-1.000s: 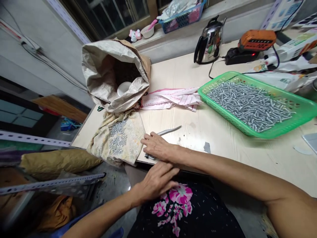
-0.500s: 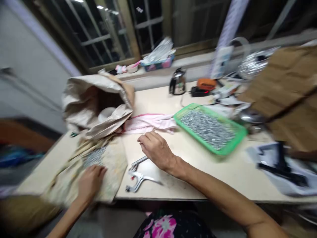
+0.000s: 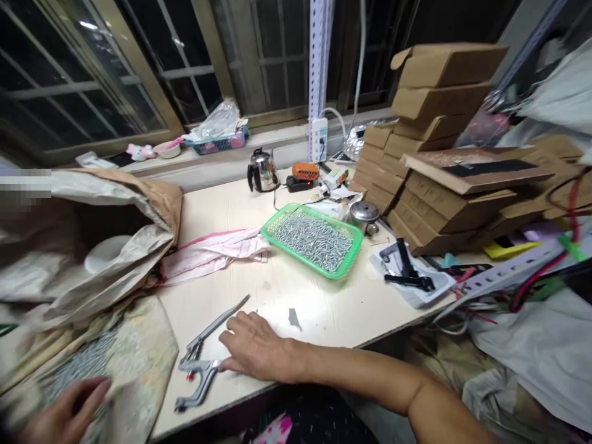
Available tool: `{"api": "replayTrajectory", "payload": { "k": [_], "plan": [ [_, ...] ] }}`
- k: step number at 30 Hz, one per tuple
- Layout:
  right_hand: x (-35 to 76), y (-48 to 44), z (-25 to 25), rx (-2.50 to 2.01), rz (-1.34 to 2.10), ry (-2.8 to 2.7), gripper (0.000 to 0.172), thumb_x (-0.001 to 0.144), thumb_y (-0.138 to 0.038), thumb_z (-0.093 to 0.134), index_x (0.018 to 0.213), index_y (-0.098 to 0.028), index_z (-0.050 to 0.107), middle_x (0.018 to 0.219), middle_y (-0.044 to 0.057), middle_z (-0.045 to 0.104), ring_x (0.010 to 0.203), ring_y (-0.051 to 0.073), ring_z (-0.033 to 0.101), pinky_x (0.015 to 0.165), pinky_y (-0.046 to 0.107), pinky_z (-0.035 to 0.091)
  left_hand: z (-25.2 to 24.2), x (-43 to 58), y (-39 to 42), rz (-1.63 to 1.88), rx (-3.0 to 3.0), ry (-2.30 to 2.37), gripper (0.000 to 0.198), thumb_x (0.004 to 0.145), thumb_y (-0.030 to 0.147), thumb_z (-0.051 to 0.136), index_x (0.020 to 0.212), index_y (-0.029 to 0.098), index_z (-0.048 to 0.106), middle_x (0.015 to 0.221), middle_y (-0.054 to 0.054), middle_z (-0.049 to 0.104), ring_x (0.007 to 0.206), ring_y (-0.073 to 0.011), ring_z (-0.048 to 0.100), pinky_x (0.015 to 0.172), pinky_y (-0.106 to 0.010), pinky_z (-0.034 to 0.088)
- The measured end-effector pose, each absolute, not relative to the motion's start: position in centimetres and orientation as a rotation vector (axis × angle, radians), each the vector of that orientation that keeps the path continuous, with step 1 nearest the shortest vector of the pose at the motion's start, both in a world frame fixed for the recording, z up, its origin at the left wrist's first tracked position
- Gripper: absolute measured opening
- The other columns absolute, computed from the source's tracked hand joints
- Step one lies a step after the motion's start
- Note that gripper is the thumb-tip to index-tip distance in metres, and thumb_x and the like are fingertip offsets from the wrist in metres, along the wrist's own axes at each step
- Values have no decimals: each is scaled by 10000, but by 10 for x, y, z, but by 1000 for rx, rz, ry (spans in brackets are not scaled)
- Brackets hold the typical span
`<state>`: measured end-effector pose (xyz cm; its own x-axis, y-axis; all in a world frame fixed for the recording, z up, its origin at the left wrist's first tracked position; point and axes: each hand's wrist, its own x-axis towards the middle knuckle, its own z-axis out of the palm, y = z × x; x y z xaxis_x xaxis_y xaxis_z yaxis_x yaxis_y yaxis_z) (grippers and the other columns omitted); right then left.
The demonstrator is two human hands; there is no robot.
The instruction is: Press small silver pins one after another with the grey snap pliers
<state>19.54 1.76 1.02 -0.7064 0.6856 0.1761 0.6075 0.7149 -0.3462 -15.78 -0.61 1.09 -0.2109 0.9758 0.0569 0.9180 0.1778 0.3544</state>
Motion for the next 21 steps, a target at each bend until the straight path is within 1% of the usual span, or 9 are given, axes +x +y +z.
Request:
{"api": "replayTrajectory", "payload": {
  "k": [1,2,3,5,8,10,12,17,21],
  "plan": [
    [188,8,4,-997,429,-2647,262,910,-422,581,967,-165,586,1022,78,584,956,211,500,840,345,414,21,-144,-11,475,1706,2222,450,692,615,472,847,239,663,705,-60,726,594,-272,660,575,-360,515],
    [183,1,-1,-1002,462,-2651,255,905,-408,593,961,-160,581,1020,82,583,961,216,498,862,358,403,30,-129,-16,473,1610,2148,501,683,619,515,937,218,677,699,-50,722,606,-255,663,614,-349,522],
    [179,-4,-5,-1018,486,-2648,237,902,-382,604,964,-155,578,1020,87,583,964,222,499,881,372,391,36,-114,-21,474,1549,2060,512,681,607,549,961,200,684,690,-42,715,625,-237,662,647,-333,522],
    [173,-6,-13,-1051,514,-2649,170,909,-307,596,964,-147,577,1001,95,587,950,227,508,880,384,379,40,-87,-28,524,1457,1926,471,697,570,591,926,172,697,663,-28,691,635,-202,645,655,-296,506],
    [166,0,-25,-1069,534,-2696,69,931,-177,512,925,-144,572,936,83,586,817,190,519,731,329,382,30,-63,-36,625,1229,1824,434,673,534,656,847,137,678,584,-5,628,554,-151,580,569,-254,467],
    [165,2,-29,-1029,510,-2721,115,927,-107,453,913,-147,559,917,68,574,719,158,493,608,294,332,21,-58,-42,674,1123,1798,431,634,523,694,802,127,669,591,-4,624,540,-132,556,551,-241,451],
    [165,0,-30,-947,440,-2726,169,914,-53,409,922,-150,547,918,60,564,673,141,466,548,288,280,15,-57,-46,686,1093,1802,432,609,515,718,779,120,679,616,-11,636,555,-123,551,559,-234,440],
    [168,-8,-22,-822,253,-2734,219,896,-9,376,875,-160,533,843,50,554,659,148,455,533,306,272,7,-56,-47,629,1091,1808,438,596,533,728,732,118,694,597,-7,630,551,-108,514,548,-219,382],
    [167,-7,-21,-790,266,-2718,196,888,-13,399,856,-169,514,820,44,542,666,152,458,531,309,274,3,-57,-44,573,1072,1817,451,568,542,731,713,118,682,588,-11,620,536,-103,479,519,-214,342]
  ]
}}
